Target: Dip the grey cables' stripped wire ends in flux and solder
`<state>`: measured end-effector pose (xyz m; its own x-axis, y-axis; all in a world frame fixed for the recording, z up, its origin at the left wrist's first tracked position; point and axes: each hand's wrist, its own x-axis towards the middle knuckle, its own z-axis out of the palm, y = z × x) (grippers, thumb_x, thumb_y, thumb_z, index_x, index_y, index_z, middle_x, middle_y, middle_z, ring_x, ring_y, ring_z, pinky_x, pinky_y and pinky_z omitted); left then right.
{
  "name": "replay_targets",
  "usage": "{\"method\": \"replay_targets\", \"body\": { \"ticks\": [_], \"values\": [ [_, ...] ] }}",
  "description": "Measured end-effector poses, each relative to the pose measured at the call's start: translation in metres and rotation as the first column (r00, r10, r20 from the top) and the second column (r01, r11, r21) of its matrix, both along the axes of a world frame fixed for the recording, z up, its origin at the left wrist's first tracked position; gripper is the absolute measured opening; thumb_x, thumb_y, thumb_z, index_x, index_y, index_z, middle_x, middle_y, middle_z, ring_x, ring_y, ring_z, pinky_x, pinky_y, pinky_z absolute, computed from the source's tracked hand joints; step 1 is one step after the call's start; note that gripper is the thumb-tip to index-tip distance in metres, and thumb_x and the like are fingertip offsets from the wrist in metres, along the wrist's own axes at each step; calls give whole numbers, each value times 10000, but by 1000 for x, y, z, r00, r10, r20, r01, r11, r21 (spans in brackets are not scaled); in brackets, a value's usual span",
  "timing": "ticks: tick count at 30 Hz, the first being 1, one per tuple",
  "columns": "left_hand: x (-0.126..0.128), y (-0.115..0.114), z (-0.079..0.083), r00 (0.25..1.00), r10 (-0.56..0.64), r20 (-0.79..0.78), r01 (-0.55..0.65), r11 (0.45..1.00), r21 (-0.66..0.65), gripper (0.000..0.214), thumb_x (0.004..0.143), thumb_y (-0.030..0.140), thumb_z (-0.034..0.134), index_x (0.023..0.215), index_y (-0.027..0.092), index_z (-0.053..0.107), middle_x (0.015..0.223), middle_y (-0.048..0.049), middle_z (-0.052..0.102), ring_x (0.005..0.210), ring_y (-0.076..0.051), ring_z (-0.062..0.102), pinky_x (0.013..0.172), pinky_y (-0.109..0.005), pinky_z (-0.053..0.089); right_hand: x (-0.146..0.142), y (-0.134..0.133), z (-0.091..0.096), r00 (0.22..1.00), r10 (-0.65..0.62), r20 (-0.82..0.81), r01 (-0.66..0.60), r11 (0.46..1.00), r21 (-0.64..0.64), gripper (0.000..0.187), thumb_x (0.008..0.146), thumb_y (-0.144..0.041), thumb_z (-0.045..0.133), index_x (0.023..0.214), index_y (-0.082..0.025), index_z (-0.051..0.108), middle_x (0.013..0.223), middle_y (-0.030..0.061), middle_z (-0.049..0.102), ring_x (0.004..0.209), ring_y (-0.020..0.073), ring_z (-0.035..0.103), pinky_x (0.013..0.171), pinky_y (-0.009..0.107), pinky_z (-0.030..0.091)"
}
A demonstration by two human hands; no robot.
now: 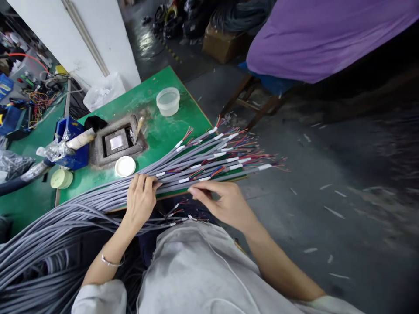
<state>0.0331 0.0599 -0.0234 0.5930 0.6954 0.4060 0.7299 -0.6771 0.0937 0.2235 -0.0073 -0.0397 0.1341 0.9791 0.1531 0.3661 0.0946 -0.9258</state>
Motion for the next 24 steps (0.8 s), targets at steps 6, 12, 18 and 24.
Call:
{"method": "replay_targets", "body": {
  "ticks": [6, 12, 18, 24],
  "values": [
    [-9, -27, 25, 958, 81, 274, -64, 995, -73, 87, 882, 174, 473, 845, 188, 551, 753, -30, 612, 692, -128, 605, 613, -218, 472, -24, 20, 14, 939, 59, -340, -67, 998, -12, 357, 843, -467, 499, 938, -162, 658, 633, 28, 653, 433, 101, 539, 395, 207, 425],
    [-18, -40, 34, 886, 290, 362, 13, 764, -645, 161, 850, 257, 519, 752, 161, 604, 672, -35, 631, 580, -129, 606, 546, -219, 488, -35, 33, 37, 830, 167, -532, -127, 986, 111, 374, 857, -508, 470, 812, -163, 607, 626, 25, 627, 363, 75, 498, 310, 181, 372],
    [-16, -22, 43, 451, 510, 733, 23, 814, -580, 344, 816, 422, 571, 983, 146, 690, 961, -92, 717, 877, -200, 681, 822, -317, 536, -64, 35, 34, 790, 554, -262, -567, 823, 29, 346, 863, -337, 440, 548, -212, 508, 429, -8, 554, 279, 116, 470, 287, 227, 344],
    [-8, -10, 46, 174, 502, 847, 0, 860, -510, 256, 670, 385, 728, 769, 149, 735, 544, 1, 655, 477, -107, 579, 495, -221, 503, -82, 37, 31, 712, 672, -205, -688, 725, -13, 266, 797, -280, 478, 531, -260, 490, 388, -37, 507, 274, 161, 493, 276, 264, 345]
  ]
}}
